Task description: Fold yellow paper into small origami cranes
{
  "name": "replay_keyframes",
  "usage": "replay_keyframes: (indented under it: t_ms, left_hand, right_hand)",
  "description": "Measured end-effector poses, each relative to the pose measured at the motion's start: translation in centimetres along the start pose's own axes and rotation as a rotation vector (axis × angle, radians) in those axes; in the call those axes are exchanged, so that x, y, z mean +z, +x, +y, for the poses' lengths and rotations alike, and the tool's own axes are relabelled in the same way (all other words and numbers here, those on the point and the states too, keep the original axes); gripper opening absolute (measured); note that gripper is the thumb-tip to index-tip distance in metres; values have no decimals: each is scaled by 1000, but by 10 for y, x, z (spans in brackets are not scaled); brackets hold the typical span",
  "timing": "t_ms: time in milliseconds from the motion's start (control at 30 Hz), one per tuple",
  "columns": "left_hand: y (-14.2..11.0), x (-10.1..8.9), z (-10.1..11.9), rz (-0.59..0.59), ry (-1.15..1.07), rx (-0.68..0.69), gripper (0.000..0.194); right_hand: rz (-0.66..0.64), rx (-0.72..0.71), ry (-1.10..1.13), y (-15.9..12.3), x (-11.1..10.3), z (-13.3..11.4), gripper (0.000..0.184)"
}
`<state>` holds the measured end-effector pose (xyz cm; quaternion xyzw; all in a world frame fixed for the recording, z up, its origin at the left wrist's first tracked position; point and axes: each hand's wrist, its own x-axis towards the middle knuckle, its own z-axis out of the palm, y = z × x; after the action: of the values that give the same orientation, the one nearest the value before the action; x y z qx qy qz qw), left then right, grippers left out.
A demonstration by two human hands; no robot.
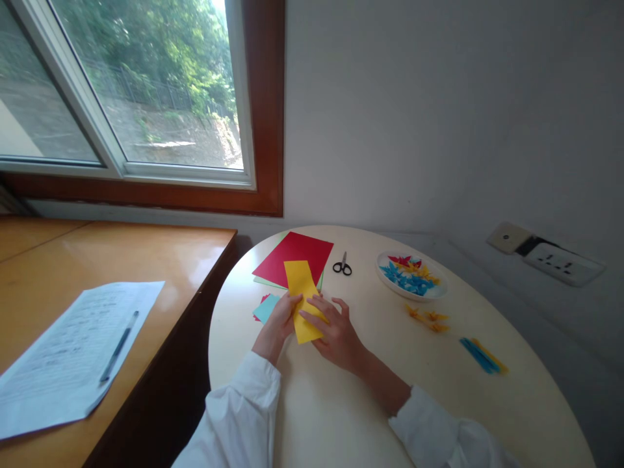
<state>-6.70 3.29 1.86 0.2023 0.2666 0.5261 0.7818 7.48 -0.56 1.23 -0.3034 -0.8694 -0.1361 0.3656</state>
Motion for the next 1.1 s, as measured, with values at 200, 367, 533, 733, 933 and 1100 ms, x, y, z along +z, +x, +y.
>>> replay_keyframes:
  t_ms: [200, 367, 533, 733, 933, 1100]
  left_hand:
    - [0, -2, 1, 9, -14, 15, 29]
    - [-2, -1, 3, 30, -24, 29, 31]
    - [-3, -2, 4, 65, -22, 53, 31]
    - [-4, -1, 5, 93, -9, 57, 29]
    - [-3, -5, 4, 127, 14, 47, 25]
    - [-1, -6, 3, 118, 35, 77, 29]
  right_hand:
    - [-9, -22, 72, -7, 0, -1, 27]
    - [-33, -30, 114, -17, -8, -4, 28]
    - [-87, -20, 150, -30, -17, -9, 28]
    - [-126, 3, 161, -41, -24, -14, 28]
    - [-129, 17, 174, -50, -31, -16, 28]
    - [-133, 53, 168, -61, -37, -14, 27]
